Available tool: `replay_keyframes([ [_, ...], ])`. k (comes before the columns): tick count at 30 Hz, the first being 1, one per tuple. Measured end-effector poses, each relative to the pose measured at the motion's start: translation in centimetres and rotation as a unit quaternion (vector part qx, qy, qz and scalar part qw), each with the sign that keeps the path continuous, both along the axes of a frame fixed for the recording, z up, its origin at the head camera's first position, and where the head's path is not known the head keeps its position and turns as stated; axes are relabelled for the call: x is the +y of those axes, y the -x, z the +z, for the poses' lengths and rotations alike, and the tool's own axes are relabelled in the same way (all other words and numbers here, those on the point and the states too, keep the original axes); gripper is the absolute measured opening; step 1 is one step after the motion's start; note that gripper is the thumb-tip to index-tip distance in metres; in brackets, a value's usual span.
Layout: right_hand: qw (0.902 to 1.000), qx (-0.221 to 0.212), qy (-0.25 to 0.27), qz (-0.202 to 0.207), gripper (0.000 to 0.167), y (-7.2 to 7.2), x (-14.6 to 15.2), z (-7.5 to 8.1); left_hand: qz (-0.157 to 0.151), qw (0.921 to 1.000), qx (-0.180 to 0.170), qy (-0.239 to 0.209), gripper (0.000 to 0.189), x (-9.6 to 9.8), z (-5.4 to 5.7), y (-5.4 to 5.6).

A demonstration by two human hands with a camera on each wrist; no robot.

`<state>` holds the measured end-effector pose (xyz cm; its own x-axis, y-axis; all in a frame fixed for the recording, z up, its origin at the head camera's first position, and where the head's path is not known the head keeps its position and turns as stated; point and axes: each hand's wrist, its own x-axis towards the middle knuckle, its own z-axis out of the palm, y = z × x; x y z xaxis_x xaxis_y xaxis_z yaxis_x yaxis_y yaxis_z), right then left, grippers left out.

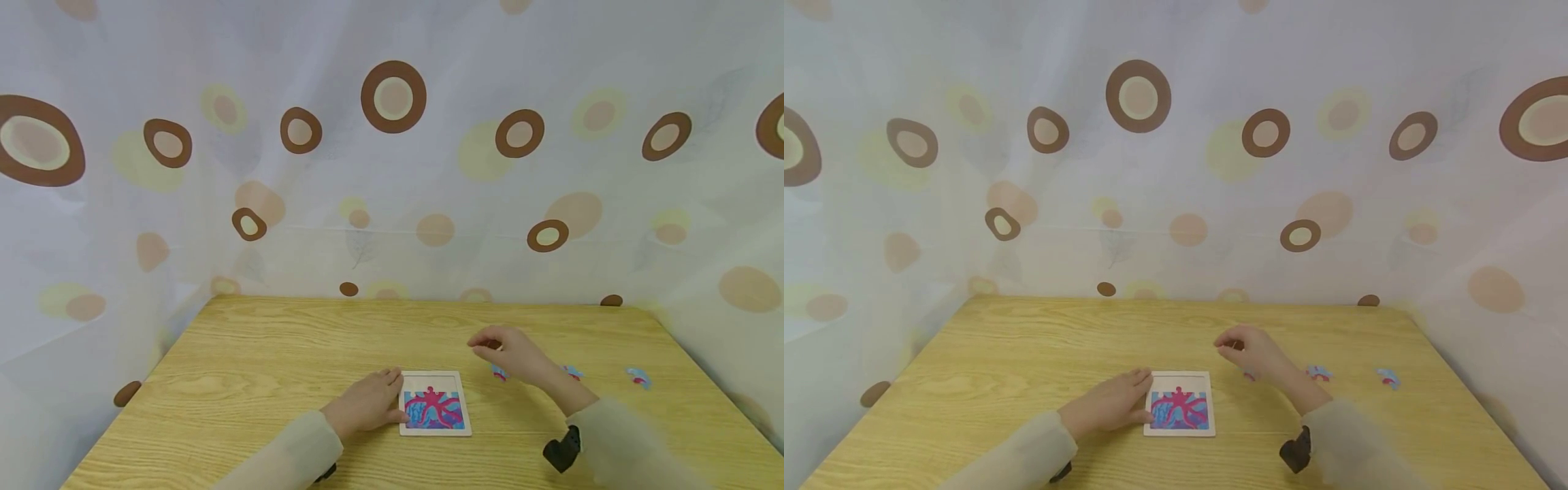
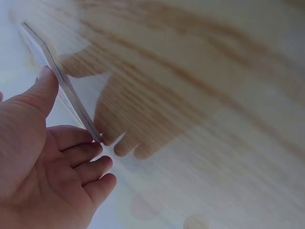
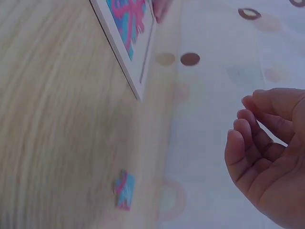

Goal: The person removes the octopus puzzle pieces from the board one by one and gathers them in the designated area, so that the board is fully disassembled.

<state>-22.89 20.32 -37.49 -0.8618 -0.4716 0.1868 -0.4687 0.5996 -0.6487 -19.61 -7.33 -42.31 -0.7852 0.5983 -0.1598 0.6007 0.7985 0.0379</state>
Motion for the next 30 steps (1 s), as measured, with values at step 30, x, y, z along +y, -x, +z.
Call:
replay_keyframes([
  [30, 0.9879, -0.034, -0.109, 0.105, 0.029, -2.0, -8.0, -5.2, -0.005, 0.9999, 0.011, 0.005, 0.071, 0.1, 0.4, 0.0],
])
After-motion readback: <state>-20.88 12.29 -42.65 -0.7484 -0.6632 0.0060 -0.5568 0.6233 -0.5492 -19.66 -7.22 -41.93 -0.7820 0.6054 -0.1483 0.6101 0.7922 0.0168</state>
